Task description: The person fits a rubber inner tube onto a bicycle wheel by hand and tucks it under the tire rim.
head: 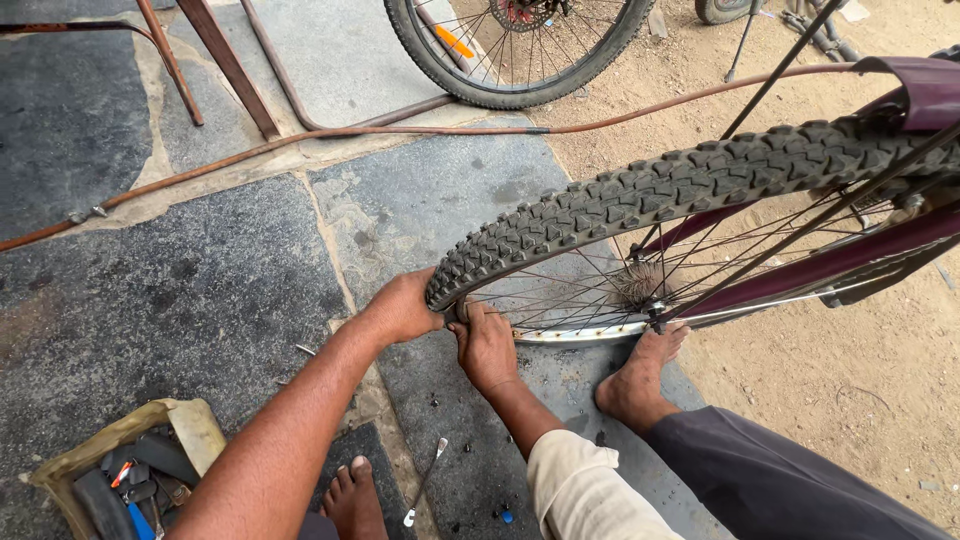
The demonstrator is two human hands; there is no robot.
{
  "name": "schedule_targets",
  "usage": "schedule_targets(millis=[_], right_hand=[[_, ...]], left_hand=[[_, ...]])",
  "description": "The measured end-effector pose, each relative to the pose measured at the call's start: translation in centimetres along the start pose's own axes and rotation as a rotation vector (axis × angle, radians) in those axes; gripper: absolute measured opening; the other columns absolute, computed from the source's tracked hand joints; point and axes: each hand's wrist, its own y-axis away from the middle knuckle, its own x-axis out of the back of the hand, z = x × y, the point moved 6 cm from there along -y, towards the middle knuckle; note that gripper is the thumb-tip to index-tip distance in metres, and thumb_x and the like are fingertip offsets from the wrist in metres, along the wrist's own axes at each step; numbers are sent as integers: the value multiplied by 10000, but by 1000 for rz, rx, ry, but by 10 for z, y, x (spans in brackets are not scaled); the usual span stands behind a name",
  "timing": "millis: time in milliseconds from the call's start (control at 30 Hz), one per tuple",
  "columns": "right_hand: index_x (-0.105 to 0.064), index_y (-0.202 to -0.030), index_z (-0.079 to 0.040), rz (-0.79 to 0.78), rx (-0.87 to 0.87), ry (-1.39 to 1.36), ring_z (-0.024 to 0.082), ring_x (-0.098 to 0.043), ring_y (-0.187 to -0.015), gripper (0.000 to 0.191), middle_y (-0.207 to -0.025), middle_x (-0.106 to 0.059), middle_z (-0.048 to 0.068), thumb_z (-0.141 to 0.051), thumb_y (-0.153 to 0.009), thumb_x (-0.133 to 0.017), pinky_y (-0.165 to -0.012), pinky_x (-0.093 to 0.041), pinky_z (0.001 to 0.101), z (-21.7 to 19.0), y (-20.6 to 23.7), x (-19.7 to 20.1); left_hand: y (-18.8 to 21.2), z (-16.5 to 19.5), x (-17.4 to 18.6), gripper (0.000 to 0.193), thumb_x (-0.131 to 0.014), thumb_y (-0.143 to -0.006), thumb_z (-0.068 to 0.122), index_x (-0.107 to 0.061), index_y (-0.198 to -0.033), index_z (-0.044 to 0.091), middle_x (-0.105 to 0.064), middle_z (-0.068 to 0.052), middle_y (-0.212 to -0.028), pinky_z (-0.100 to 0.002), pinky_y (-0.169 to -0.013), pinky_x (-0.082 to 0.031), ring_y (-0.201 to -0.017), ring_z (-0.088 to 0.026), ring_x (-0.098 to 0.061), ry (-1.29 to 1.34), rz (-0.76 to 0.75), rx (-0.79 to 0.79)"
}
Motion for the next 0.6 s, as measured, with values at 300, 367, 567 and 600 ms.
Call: schedule_targets(millis=[300,367,567,600], right_hand=[[-525,-1363,14,-149,-513,-670,287,-733,-1077,430,-1154,-729,157,-198,-1005,-633,-936,-579,402,-53,43,-21],[-510,-1352,7,-196,-637,-1049,237,-720,-1028,406,-1131,-714,133,-224,-1023,-568,-882,-585,369,-63,40,-49],[-622,-1200,24,-183,-870,-1319,267,-720,-930,295,-1043,-742,147,-149,-966,-573,-763,-582,387,-50,41,-104],[-650,-1187,33,-196,-828,-1259,260,-714,-936,279,-1043,-746,143,-98,-943,-616,-738,-561,385,-45,41,-104]], left_hand=[[5,2,0,688,-886,-668,164,-624,-1297,74,-778,-161,-1094,-416,-941,-591,-1038,-287,-758,99,-25,23],[8,7,3,907,-937,-664,224,-475,-1427,64,-748,-188,-1130,-415,-973,-579,-1066,-292,-742,83,-21,94],[48,81,42,999,-981,-622,290,-465,-1455,94,-708,-229,-1198,-497,-992,-515,-1114,-381,-676,116,448,-361],[60,99,49,990,-989,-624,290,-480,-1446,77,-699,-259,-1212,-529,-990,-501,-1116,-426,-658,85,592,-526]])
